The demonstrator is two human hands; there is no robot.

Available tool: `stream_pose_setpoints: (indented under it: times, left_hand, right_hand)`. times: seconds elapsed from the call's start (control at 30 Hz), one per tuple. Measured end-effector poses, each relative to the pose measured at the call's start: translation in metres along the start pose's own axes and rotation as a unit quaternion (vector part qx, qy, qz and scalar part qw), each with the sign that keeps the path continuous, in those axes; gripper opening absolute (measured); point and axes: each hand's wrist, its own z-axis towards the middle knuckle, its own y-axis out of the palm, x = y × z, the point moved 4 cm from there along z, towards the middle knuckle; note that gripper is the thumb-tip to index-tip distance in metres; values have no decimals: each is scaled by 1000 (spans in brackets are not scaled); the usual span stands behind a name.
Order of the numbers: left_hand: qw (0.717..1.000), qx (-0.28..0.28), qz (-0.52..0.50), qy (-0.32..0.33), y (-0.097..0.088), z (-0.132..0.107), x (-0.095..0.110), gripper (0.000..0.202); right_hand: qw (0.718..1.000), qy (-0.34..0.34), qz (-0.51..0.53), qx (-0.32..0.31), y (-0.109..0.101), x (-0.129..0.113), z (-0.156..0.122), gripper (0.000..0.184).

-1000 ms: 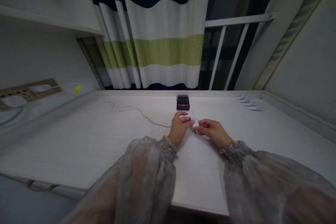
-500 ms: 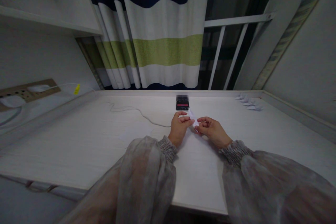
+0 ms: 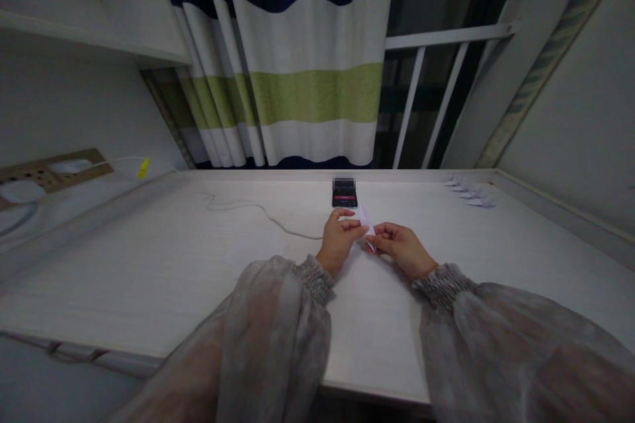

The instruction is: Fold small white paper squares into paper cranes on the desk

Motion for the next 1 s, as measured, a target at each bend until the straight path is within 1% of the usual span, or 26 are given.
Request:
stream_pose_setpoints:
  times: [0.13, 0.23, 0.3, 0.43, 0.53, 0.73, 1.0]
  left_hand:
    - [1000, -5, -19, 1, -1, 0, 0, 52]
    - [1000, -5, -18, 2, -1, 0, 1, 52]
    - [1000, -18, -17, 1, 0, 0, 2, 51]
    - [998, -55, -20, -2, 3, -1, 2, 48]
    - [998, -66, -14, -4, 4, -2, 2, 44]
    - [997, -72, 6, 17, 6, -2, 3, 33]
    - [995, -98, 15, 17, 6, 0, 0, 31]
  right_hand:
    - [1000, 1, 9, -1, 1, -1, 0, 35]
    - [1000, -4, 1, -15, 1, 2, 2, 37]
    - [1000, -28, -8, -11, -1, 0, 3, 36]
    - [995, -98, -14, 10, -5, -9, 1, 36]
    - [992, -122, -13, 5, -7, -12, 1, 35]
    - [992, -125, -8, 11, -7, -13, 2, 30]
    - [993, -113, 21, 16, -7, -17, -1, 24]
